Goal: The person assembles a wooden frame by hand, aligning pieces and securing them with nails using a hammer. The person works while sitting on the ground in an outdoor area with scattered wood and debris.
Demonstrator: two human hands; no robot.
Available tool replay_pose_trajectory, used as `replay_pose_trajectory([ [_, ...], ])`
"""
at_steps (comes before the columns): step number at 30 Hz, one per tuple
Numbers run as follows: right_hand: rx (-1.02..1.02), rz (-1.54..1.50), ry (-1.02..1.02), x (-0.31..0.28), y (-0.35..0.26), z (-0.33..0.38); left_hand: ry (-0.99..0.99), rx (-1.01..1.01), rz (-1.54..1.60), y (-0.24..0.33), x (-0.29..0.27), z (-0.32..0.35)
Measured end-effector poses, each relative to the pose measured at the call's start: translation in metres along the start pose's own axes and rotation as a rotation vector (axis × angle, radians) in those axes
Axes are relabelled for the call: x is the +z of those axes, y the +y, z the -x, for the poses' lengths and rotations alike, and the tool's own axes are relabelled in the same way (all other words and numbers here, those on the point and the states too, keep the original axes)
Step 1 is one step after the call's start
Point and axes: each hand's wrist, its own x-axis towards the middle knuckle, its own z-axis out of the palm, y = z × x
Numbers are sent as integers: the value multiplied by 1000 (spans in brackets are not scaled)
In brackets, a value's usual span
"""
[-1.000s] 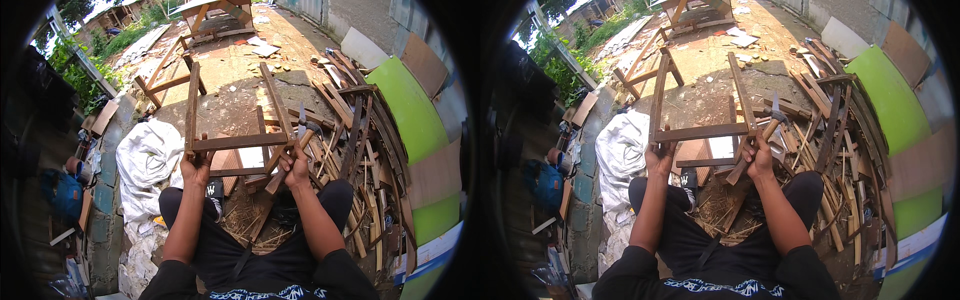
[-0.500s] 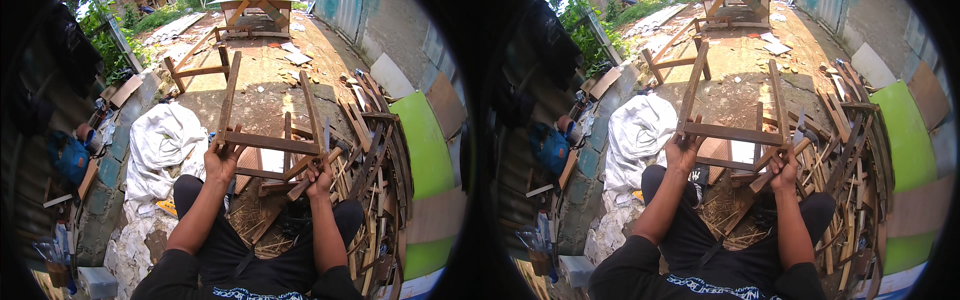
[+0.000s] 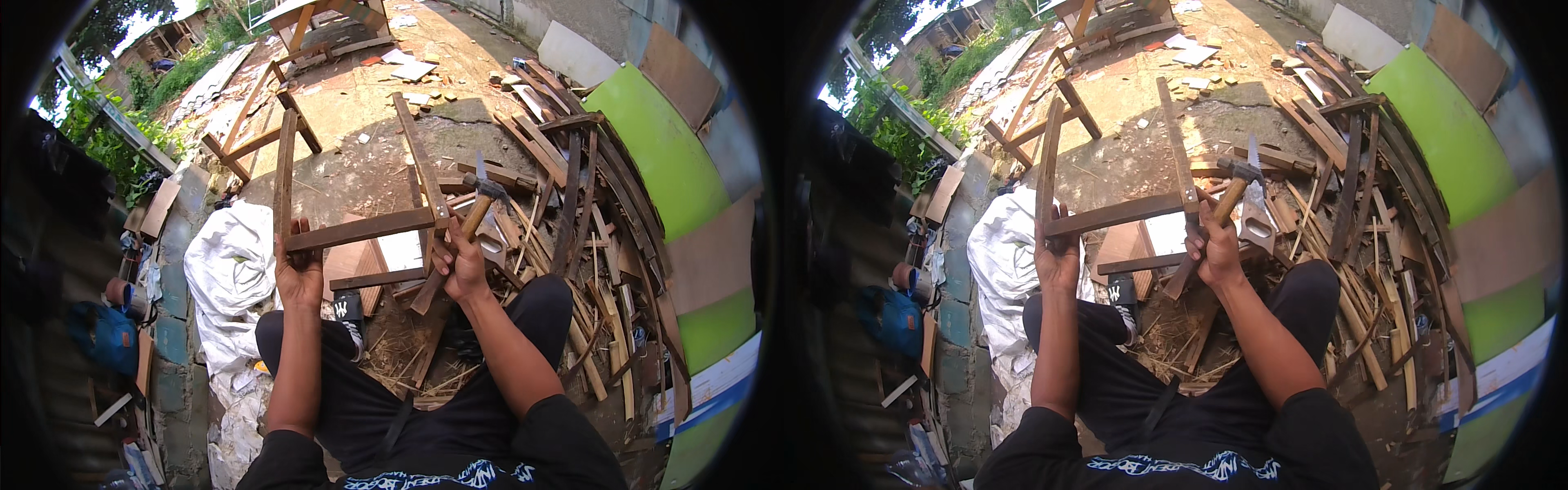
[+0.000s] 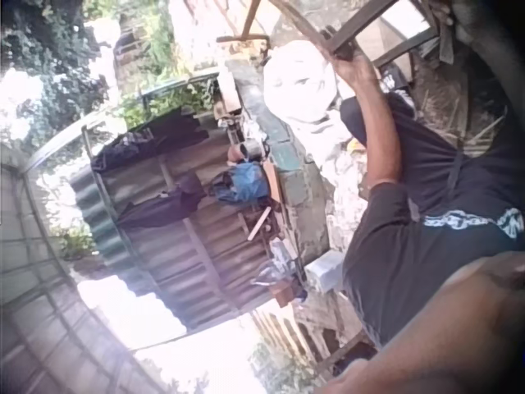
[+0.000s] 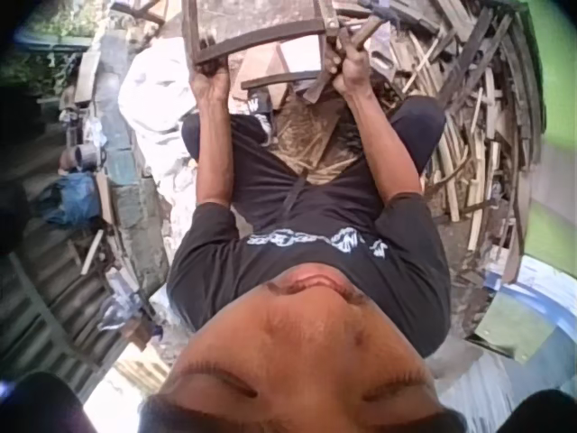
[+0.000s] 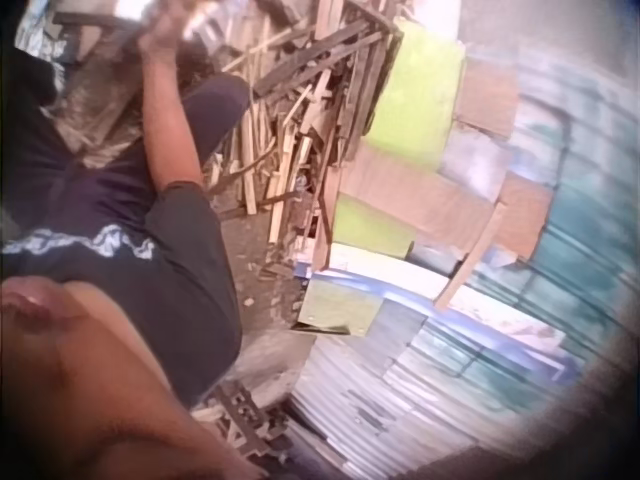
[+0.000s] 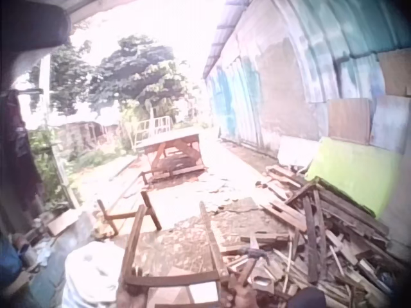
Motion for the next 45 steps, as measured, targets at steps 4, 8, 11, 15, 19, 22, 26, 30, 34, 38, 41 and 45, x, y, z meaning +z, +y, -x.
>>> replay_pose_trajectory([
  [4, 29, 87, -85, 12, 8, 3, 19, 12, -18, 8, -13, -17],
  [8, 45, 106, -126, 16, 12, -2, 53, 31, -65, 15, -20, -30],
  [11, 81, 158, -94, 22, 14, -1, 20, 38, -68, 24, -29, -38],
  [15, 92, 157, -66, 24, 14, 2, 0, 13, -75, 21, -23, -38],
  [19, 73, 130, -51, 26, 13, 1, 6, 52, -93, 16, -18, -38],
  [22, 88, 98, -58, 25, 12, 2, 33, 109, -133, 12, -11, -39],
  [26, 102, 92, -40, 25, 9, 3, 64, 152, -121, 7, 0, -38],
  [30, 111, 96, -40, 20, 10, 4, 47, 158, -169, -6, 11, -29],
  [34, 117, 118, -40, 18, 11, 6, 19, 139, -193, -9, 13, -27],
  [38, 130, 109, -55, 16, 10, 8, 10, 158, -238, -7, 16, -25],
  [41, 143, 38, -30, 14, 8, 7, -14, 174, -278, -13, 19, -21],
  [45, 148, -33, -25, 3, 6, 3, -103, 139, -320, -24, 24, -14],
])
